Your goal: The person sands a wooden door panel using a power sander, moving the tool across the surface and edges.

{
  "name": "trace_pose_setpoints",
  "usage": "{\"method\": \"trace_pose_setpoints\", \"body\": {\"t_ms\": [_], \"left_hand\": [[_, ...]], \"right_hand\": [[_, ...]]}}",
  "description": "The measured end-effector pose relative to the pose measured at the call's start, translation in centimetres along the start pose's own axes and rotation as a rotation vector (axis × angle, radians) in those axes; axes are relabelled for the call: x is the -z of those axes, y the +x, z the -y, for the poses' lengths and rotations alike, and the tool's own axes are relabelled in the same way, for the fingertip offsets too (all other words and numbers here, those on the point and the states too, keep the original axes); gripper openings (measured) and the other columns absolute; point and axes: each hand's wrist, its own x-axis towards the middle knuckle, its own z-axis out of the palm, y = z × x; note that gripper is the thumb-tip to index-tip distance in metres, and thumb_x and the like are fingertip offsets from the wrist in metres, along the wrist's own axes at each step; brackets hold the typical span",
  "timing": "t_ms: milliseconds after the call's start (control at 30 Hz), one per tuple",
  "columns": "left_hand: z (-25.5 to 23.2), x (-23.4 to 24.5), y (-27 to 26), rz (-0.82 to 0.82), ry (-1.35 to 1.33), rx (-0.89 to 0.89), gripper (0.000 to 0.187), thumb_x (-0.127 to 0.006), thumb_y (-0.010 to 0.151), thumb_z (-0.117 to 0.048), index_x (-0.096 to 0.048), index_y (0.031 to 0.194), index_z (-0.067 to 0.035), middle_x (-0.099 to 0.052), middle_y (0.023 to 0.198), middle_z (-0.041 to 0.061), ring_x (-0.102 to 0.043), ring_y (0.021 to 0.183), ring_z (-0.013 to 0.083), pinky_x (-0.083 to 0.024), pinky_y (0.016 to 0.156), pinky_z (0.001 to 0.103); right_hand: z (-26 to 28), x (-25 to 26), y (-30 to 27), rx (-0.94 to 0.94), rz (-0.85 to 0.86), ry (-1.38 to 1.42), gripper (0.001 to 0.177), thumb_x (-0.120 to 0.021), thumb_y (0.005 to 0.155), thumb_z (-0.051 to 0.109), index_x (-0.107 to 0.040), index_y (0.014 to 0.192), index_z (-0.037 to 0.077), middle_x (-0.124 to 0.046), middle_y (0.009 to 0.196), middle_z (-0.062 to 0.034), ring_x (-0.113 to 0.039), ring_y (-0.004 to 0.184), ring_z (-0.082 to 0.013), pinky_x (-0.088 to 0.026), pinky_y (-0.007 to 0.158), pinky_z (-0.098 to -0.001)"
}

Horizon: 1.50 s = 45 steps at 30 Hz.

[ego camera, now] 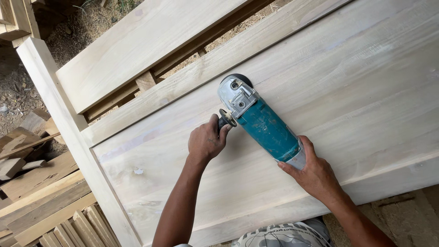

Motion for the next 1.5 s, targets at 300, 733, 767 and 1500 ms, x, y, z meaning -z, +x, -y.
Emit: {"method": "trace_pose_setpoints", "body": {"t_ms": [300,733,767,1500], "left_hand": [[-0.9,-0.5,-0.2,0.019,-0.014,0.044,0.040,-0.057,0.095,-0.050,-0.055,0.096,-0.010,-0.071,0.071,0.017,-0.068,0.068,0.0418,-0.052,0.062,0.055],[-4.6,0.0,2.6,-0.020,-0.023,-0.096,0.046,-0.056,0.098,-0.053,-0.056,0.094,-0.008,-0.070,0.069,0.015,-0.068,0.063,0.0379,-0.051,0.056,0.051],[-4.6,0.0,3.0,-0.005,-0.034,-0.090,0.047,-0.054,0.098,-0.055,-0.056,0.095,-0.008,-0.070,0.068,0.015,-0.069,0.063,0.0365,-0.052,0.057,0.050],[6.7,1.0,-3.2,-0.070,-0.088,0.129,0.042,-0.058,0.098,-0.050,-0.059,0.091,-0.009,-0.066,0.058,0.011,-0.066,0.052,0.0293,-0.050,0.051,0.045]], "right_hand": [[0.3,0.9,-0.4,-0.109,0.047,0.002,0.102,-0.074,0.081,0.053,-0.016,0.156,0.016,-0.069,0.115,-0.0277,-0.073,0.108,-0.0403,-0.060,0.093,-0.0528],[-2.1,3.2,0.8,-0.132,-0.060,-0.034,0.094,-0.070,0.082,0.056,-0.026,0.156,0.016,-0.069,0.120,-0.0251,-0.076,0.100,-0.0405,-0.065,0.080,-0.0527],[-2.1,2.9,0.9,-0.113,-0.076,-0.048,0.095,-0.069,0.082,0.054,-0.025,0.156,0.014,-0.067,0.121,-0.0265,-0.075,0.100,-0.0411,-0.065,0.079,-0.0527],[5.1,-3.4,1.7,0.020,0.112,-0.143,0.098,-0.074,0.081,0.048,-0.018,0.155,0.017,-0.071,0.112,-0.0264,-0.077,0.095,-0.0377,-0.065,0.079,-0.0511]]}}
